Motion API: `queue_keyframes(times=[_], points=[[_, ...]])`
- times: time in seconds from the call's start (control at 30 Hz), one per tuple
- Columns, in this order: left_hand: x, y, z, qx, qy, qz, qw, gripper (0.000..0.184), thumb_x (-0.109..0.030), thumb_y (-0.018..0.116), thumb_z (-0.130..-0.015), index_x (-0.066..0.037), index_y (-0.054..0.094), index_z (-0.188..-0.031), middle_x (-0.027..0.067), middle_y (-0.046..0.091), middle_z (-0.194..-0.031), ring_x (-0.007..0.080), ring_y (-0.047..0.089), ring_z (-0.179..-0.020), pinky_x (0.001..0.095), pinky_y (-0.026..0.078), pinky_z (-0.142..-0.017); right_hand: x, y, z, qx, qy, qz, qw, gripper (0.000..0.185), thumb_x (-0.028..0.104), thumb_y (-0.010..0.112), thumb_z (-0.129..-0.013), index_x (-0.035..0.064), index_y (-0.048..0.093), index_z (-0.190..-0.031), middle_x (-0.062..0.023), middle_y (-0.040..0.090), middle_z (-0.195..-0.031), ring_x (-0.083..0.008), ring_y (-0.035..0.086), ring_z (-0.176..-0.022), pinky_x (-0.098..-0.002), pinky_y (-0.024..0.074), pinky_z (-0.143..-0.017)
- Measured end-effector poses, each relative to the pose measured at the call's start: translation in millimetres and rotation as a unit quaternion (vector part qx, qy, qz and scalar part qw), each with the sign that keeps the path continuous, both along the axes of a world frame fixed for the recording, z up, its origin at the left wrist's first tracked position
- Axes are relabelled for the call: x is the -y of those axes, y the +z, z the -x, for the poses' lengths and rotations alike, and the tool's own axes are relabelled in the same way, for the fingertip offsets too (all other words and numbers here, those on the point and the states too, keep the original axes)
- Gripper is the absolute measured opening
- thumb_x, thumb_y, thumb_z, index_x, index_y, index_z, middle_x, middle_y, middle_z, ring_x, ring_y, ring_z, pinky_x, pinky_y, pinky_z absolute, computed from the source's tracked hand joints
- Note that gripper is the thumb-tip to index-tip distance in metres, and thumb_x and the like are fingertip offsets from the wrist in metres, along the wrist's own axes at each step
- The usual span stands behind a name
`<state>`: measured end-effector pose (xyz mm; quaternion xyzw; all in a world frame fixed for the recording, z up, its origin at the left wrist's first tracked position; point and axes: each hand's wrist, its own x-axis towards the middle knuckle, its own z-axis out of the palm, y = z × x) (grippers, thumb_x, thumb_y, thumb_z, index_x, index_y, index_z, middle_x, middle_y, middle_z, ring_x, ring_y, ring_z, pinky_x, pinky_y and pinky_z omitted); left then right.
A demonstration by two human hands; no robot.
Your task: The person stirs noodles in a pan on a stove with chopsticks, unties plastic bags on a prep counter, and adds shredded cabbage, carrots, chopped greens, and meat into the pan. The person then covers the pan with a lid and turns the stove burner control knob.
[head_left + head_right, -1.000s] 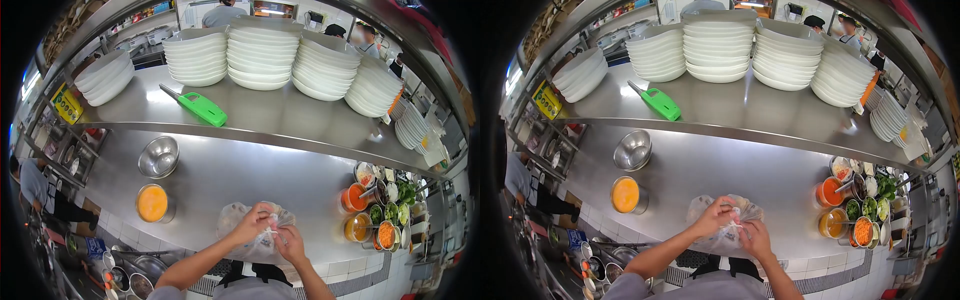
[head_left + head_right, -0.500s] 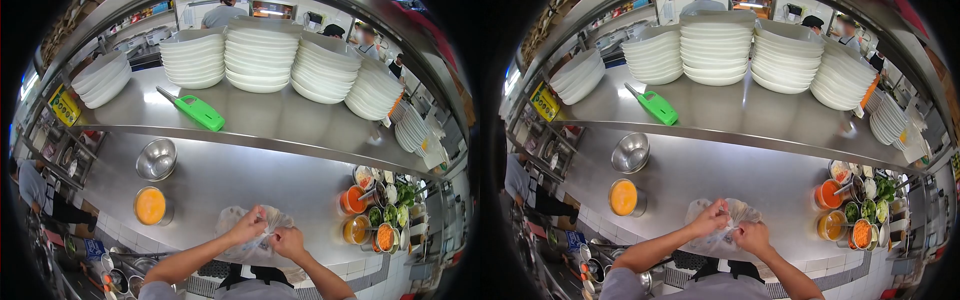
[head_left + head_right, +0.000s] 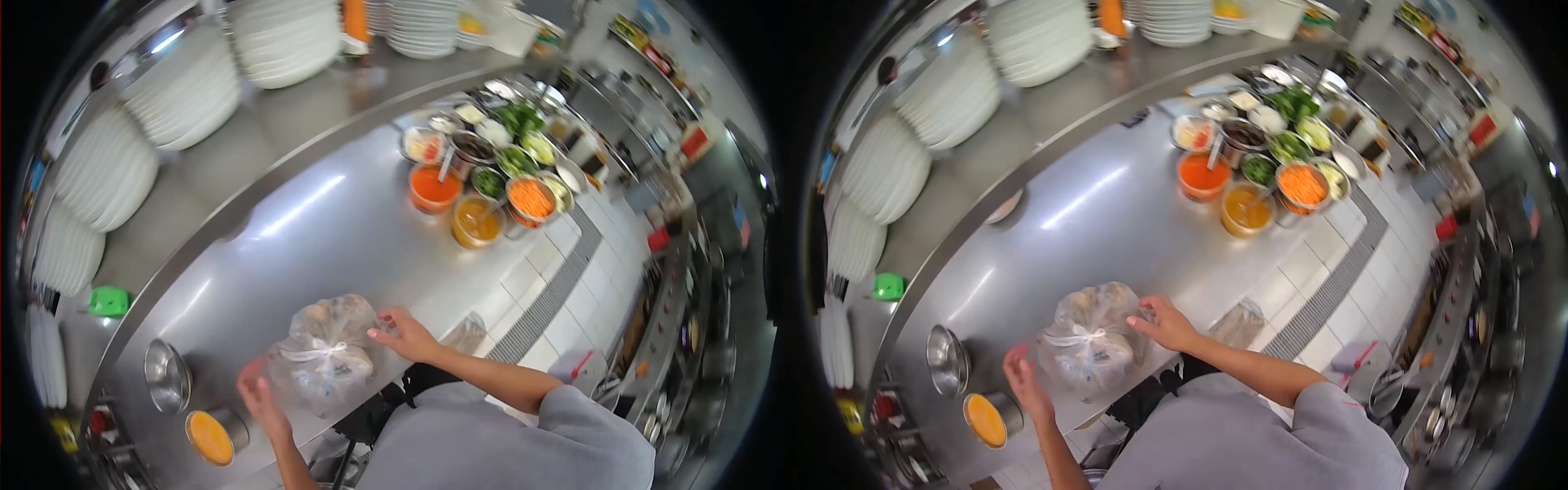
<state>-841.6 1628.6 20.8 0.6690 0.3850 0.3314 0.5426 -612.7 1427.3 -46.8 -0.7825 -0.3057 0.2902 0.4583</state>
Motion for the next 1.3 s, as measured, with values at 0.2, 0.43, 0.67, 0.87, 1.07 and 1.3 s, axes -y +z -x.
queue_keyframes(times=[0.2,0.43,0.67,0.87,1.07,1.3], points=[[46.3,-83.7,78.3,-0.060,0.058,0.028,0.996,0.071,-0.049,0.049,-0.094,-0.008,0.024,-0.146,0.0124,0.028,-0.149,0.0295,0.035,-0.133,0.0478,0.029,-0.106,31.1,-13.4,55.7,-0.391,-0.013,-0.006,0.920,0.113,0.065,0.064,-0.078,0.0119,-0.004,-0.151,-0.0219,0.022,-0.150,-0.0329,0.035,-0.132,-0.0426,0.0463,-0.092],[135.6,-95.0,72.7,-0.121,0.003,0.065,0.990,0.080,-0.038,0.061,-0.091,-0.006,0.015,-0.148,0.0141,0.025,-0.150,0.0315,0.040,-0.129,0.0429,0.039,-0.102,6.6,-25.8,97.4,-0.455,-0.061,-0.154,0.875,0.115,0.062,0.059,-0.083,0.0134,-0.024,-0.145,-0.0205,0.000,-0.156,-0.0364,0.023,-0.139,-0.0470,0.0461,-0.098],[115.8,-101.8,47.3,-0.035,-0.025,0.340,0.940,0.089,-0.048,0.064,-0.087,-0.019,0.009,-0.150,0.0233,0.027,-0.145,0.0338,0.039,-0.130,0.0431,0.037,-0.105,-11.3,-16.3,103.9,-0.410,-0.030,-0.070,0.909,0.113,0.058,0.059,-0.085,0.0056,-0.020,-0.146,-0.0251,0.037,-0.143,-0.0339,0.046,-0.125,-0.0398,0.0551,-0.077],[124.1,-96.1,12.7,0.072,0.033,0.454,0.888,0.080,-0.047,0.062,-0.088,-0.018,0.019,-0.149,0.0227,0.025,-0.147,0.0331,0.036,-0.132,0.0434,0.034,-0.109,48.3,-103.9,82.1,-0.336,0.008,-0.123,0.934,0.056,0.052,0.066,-0.082,0.0052,0.059,-0.112,-0.0077,0.065,-0.084,-0.0143,0.061,-0.063,-0.0300,0.0484,-0.051],[131.6,-110.0,-3.4,0.102,0.080,0.487,0.864,0.073,-0.045,0.061,-0.089,-0.021,0.024,-0.148,0.0215,0.023,-0.148,0.0331,0.036,-0.133,0.0432,0.033,-0.110,227.6,-157.7,52.7,-0.191,-0.207,-0.022,0.959,0.040,0.038,0.066,-0.082,0.0027,0.066,-0.100,-0.0125,0.068,-0.093,-0.0234,0.066,-0.079,-0.0368,0.0525,-0.069],[116.4,-138.0,-9.8,0.143,0.038,0.372,0.917,0.076,-0.047,0.064,-0.086,-0.031,0.024,-0.148,0.0203,0.024,-0.148,0.0338,0.037,-0.133,0.0416,0.030,-0.111,416.0,-184.0,25.2,0.007,-0.261,0.166,0.951,0.044,0.032,0.066,-0.083,0.0009,0.061,-0.114,-0.0205,0.068,-0.093,-0.0285,0.068,-0.085,-0.0375,0.0533,-0.075]])
